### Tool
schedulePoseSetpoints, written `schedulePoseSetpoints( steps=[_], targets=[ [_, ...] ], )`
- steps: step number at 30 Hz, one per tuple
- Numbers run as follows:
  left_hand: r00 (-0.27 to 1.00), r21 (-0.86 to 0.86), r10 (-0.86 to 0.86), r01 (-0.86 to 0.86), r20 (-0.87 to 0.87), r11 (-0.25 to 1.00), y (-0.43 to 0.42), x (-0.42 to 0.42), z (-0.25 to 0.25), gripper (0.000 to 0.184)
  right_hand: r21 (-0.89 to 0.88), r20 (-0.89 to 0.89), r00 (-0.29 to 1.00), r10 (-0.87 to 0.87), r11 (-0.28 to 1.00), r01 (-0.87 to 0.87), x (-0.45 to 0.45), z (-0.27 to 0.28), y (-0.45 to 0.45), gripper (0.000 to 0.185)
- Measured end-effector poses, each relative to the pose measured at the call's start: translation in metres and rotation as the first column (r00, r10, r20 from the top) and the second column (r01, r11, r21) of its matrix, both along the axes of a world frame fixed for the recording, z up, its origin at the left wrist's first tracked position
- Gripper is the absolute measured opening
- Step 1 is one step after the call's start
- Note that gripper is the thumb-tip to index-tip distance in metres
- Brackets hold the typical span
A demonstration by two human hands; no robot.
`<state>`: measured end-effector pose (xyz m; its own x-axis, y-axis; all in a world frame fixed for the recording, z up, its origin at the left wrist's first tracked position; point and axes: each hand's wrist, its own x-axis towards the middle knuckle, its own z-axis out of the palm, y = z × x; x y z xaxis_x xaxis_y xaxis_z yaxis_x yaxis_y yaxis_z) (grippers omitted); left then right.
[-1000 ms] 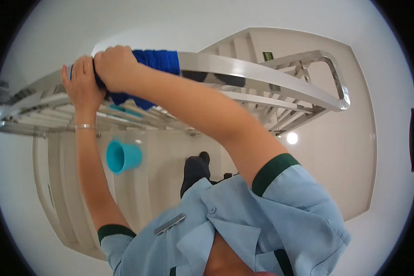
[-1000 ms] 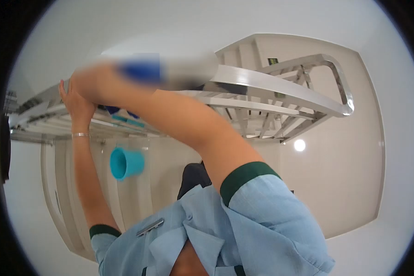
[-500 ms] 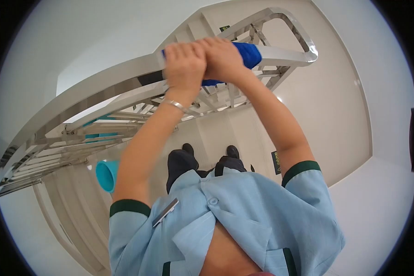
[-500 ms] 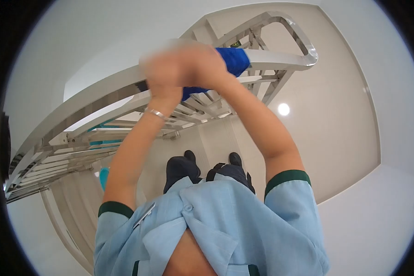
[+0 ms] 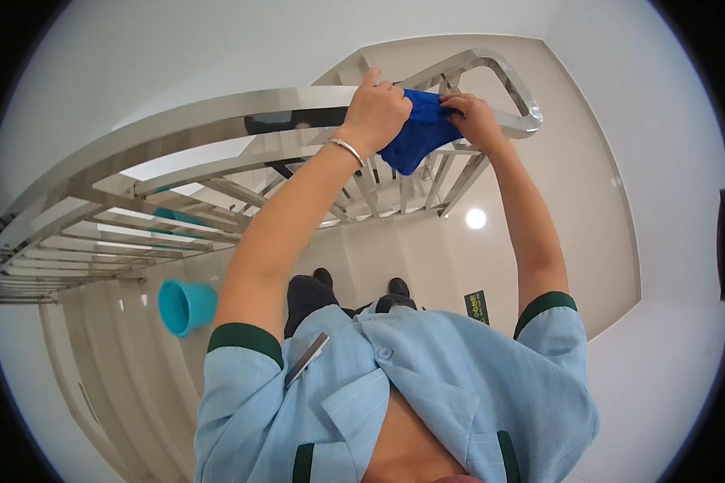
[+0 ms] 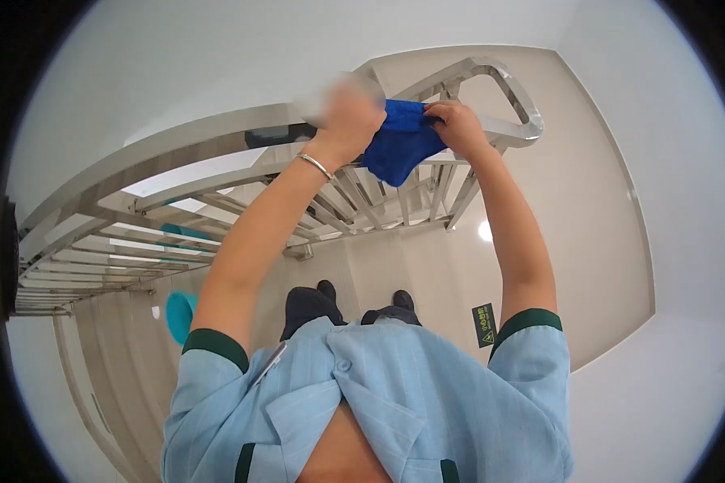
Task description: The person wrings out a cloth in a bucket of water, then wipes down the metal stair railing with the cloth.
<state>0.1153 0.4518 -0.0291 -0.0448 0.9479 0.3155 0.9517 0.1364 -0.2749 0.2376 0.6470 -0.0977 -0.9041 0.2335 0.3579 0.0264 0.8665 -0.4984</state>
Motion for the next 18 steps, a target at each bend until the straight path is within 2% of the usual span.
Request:
schedulePoseSetpoints(
  steps=[1, 3, 4, 5, 6, 7, 9, 10, 11, 12, 13, 14, 15, 16, 17, 18],
  targets=[
    [1.0, 0.006, 0.007, -0.007, 0.0, 1.0, -0.007, 0.002, 0.005, 0.012, 0.006, 0.0, 1.0, 0.007, 1.0, -0.007, 0.003, 0.005, -0.007, 0.036],
    [0.981, 0.094, -0.04, 0.022, 0.19, 0.995, -0.029, 0.002, 0.021, 0.014, 0.34, -0.368, 0.929, 0.034, 0.935, 0.1, 0.005, 0.028, -0.026, 0.033],
    [0.982, 0.095, -0.025, 0.007, 0.187, 0.995, -0.045, 0.004, 0.036, 0.014, 0.341, -0.37, 0.928, 0.049, 0.936, 0.087, 0.01, 0.048, -0.042, 0.033],
    [0.901, 0.032, 0.045, -0.065, 0.431, 0.997, -0.063, 0.007, 0.055, 0.017, 0.026, -0.251, 0.968, -0.022, 0.999, 0.029, 0.018, 0.073, -0.059, 0.032],
    [0.756, -0.045, 0.123, -0.123, 0.643, 0.991, -0.081, 0.01, 0.07, 0.021, -0.298, -0.103, 0.994, -0.042, 0.955, 0.009, 0.024, 0.085, -0.075, 0.031],
    [0.754, -0.049, 0.143, -0.146, 0.641, 0.988, -0.1, 0.014, 0.079, 0.021, -0.302, -0.105, 0.994, -0.019, 0.953, -0.013, 0.027, 0.085, -0.091, 0.031],
    [0.466, -0.07, 0.049, 0.027, 0.883, 0.997, -0.136, 0.017, 0.092, 0.034, -0.461, -0.116, 0.977, 0.181, 0.861, -0.214, 0.026, 0.085, -0.116, 0.036],
    [0.316, -0.051, 0.013, 0.111, 0.949, 0.992, -0.15, 0.012, 0.078, 0.043, -0.679, -0.126, 0.945, 0.301, 0.669, -0.304, 0.02, 0.067, -0.124, 0.026],
    [0.062, -0.134, 0.129, 0.079, 0.99, 0.988, -0.167, 0.018, 0.072, 0.039, -0.743, -0.074, 0.929, 0.364, 0.601, -0.294, 0.014, 0.047, -0.132, 0.025],
    [-0.047, -0.212, 0.216, 0.07, 0.975, 0.975, -0.179, 0.011, 0.051, 0.035, -0.901, 0.1, 0.902, 0.42, 0.423, -0.097, 0.011, 0.036, -0.143, 0.026],
    [-0.159, -0.288, 0.297, 0.074, 0.942, 0.955, -0.193, 0.002, 0.025, 0.032, -0.931, 0.213, 0.848, 0.486, 0.363, 0.026, 0.003, 0.003, -0.148, 0.027],
    [-0.159, -0.287, 0.292, 0.051, 0.943, 0.956, -0.206, -0.004, 0.005, 0.032, -0.882, 0.389, 0.819, 0.421, 0.426, 0.201, 0.001, -0.007, -0.163, 0.027],
    [-0.146, -0.363, 0.36, 0.002, 0.922, 0.932, -0.218, -0.009, -0.013, 0.027, -0.913, 0.37, 0.805, 0.463, 0.341, 0.223, -0.002, -0.013, -0.175, 0.027],
    [-0.139, -0.438, 0.428, -0.045, 0.893, 0.898, -0.228, -0.01, -0.013, 0.023, -0.926, 0.335, 0.807, 0.486, 0.329, 0.185, -0.008, -0.013, -0.183, 0.028],
    [-0.14, -0.438, 0.427, -0.061, 0.894, 0.897, -0.238, -0.015, -0.013, 0.023, -0.937, 0.299, 0.808, 0.507, 0.315, 0.149, -0.016, -0.012, -0.19, 0.03],
    [-0.181, -0.376, 0.351, -0.134, 0.919, 0.917, -0.249, -0.018, -0.012, 0.021, -0.937, 0.297, 0.801, 0.519, 0.318, 0.142, -0.024, -0.009, -0.196, 0.03]
  ],
)
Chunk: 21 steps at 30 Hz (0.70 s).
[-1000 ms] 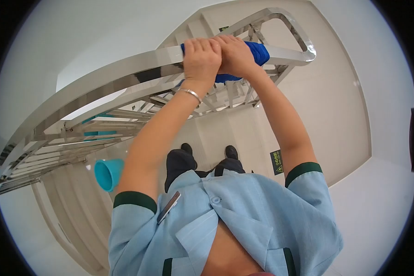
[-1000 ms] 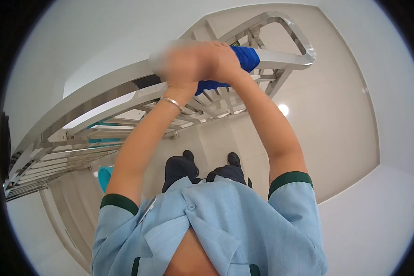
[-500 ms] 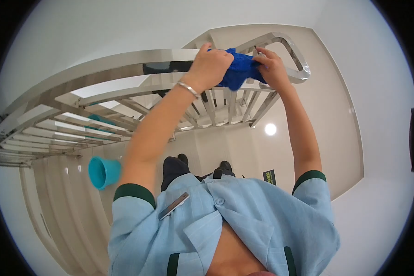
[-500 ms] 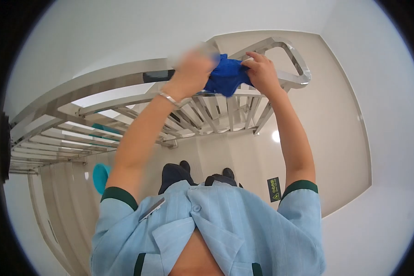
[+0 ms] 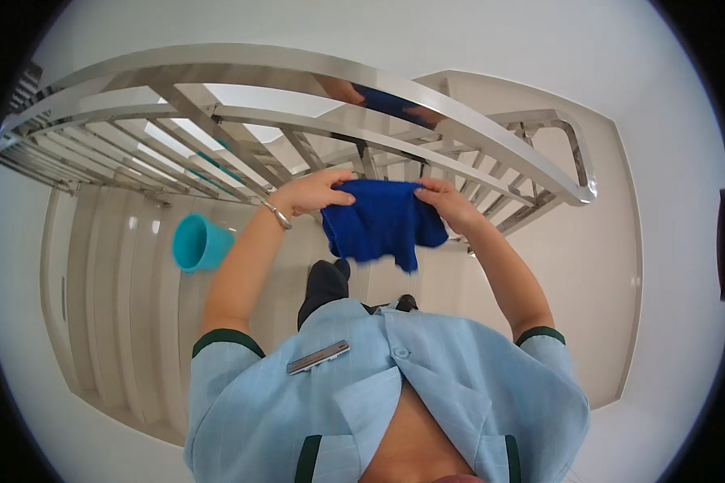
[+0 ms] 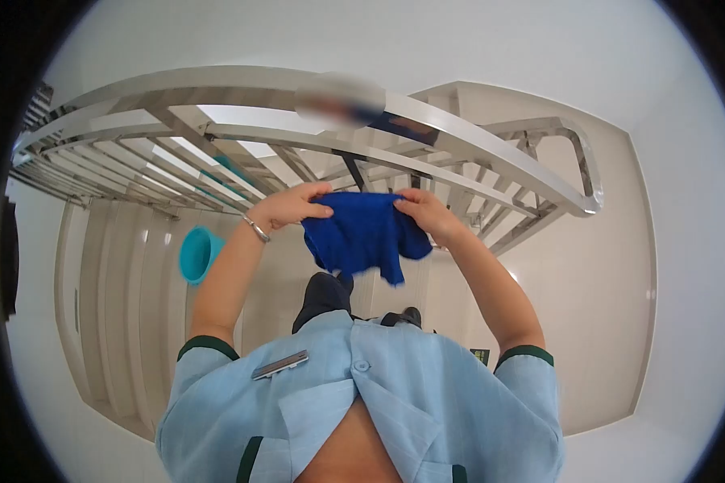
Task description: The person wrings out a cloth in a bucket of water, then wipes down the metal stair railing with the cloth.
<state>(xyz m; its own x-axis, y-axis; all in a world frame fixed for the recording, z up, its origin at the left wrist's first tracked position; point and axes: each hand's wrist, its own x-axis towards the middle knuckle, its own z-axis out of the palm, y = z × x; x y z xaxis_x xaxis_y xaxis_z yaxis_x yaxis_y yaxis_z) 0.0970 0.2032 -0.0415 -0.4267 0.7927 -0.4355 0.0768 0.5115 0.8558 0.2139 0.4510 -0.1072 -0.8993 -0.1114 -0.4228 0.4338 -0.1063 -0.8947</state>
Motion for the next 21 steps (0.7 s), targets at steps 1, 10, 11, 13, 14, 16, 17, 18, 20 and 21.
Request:
schedulePoseSetpoints(
  steps=[1, 10, 11, 13, 14, 16, 17, 18, 20, 21],
  targets=[
    [0.996, 0.068, 0.084, -0.085, 0.007, 0.994, -0.007, 0.0, 0.004, 0.019, 0.002, -0.149, 0.989, 0.007, 1.0, -0.006, -0.009, 0.004, -0.004, 0.031],
    [0.947, 0.081, 0.261, -0.28, 0.188, 0.956, -0.059, 0.006, 0.037, 0.048, 0.634, -0.218, 0.749, 0.626, 0.674, -0.378, -0.04, 0.035, -0.032, 0.034],
    [0.947, 0.084, 0.265, -0.284, 0.182, 0.955, -0.064, 0.002, 0.03, 0.048, 0.637, -0.222, 0.745, 0.629, 0.672, -0.377, -0.046, 0.025, -0.031, 0.034],
    [0.861, 0.111, 0.409, -0.458, 0.303, 0.882, -0.076, -0.006, 0.013, 0.038, 0.421, -0.187, 0.836, 0.515, 0.811, -0.406, -0.059, 0.014, -0.026, 0.037],
    [0.862, 0.116, 0.412, -0.461, 0.296, 0.88, -0.081, -0.009, 0.014, 0.038, 0.426, -0.195, 0.832, 0.519, 0.809, -0.405, -0.063, 0.012, -0.027, 0.037],
    [0.785, 0.209, 0.421, -0.554, 0.455, 0.806, -0.087, -0.013, 0.017, 0.036, -0.224, -0.131, 0.959, 0.251, 0.935, -0.276, -0.068, 0.009, -0.03, 0.04],
    [0.786, 0.209, 0.424, -0.554, 0.451, 0.806, -0.088, -0.017, 0.016, 0.036, -0.225, -0.135, 0.958, 0.252, 0.934, -0.278, -0.072, 0.01, -0.034, 0.04],
    [0.68, 0.318, 0.453, -0.698, 0.577, 0.642, -0.088, -0.02, 0.01, 0.035, -0.485, -0.12, 0.985, 0.125, 0.858, -0.167, -0.075, 0.011, -0.039, 0.041],
    [0.616, 0.534, 0.218, -0.775, 0.757, 0.337, -0.088, -0.026, -0.012, 0.037, -0.917, -0.02, 0.996, 0.086, 0.396, -0.053, -0.081, -0.003, -0.044, 0.037],
    [0.63, 0.547, 0.222, -0.766, 0.744, 0.338, -0.083, -0.03, -0.032, 0.037, -0.917, -0.04, 0.995, 0.088, 0.392, -0.071, -0.085, -0.012, -0.051, 0.037]
  ],
)
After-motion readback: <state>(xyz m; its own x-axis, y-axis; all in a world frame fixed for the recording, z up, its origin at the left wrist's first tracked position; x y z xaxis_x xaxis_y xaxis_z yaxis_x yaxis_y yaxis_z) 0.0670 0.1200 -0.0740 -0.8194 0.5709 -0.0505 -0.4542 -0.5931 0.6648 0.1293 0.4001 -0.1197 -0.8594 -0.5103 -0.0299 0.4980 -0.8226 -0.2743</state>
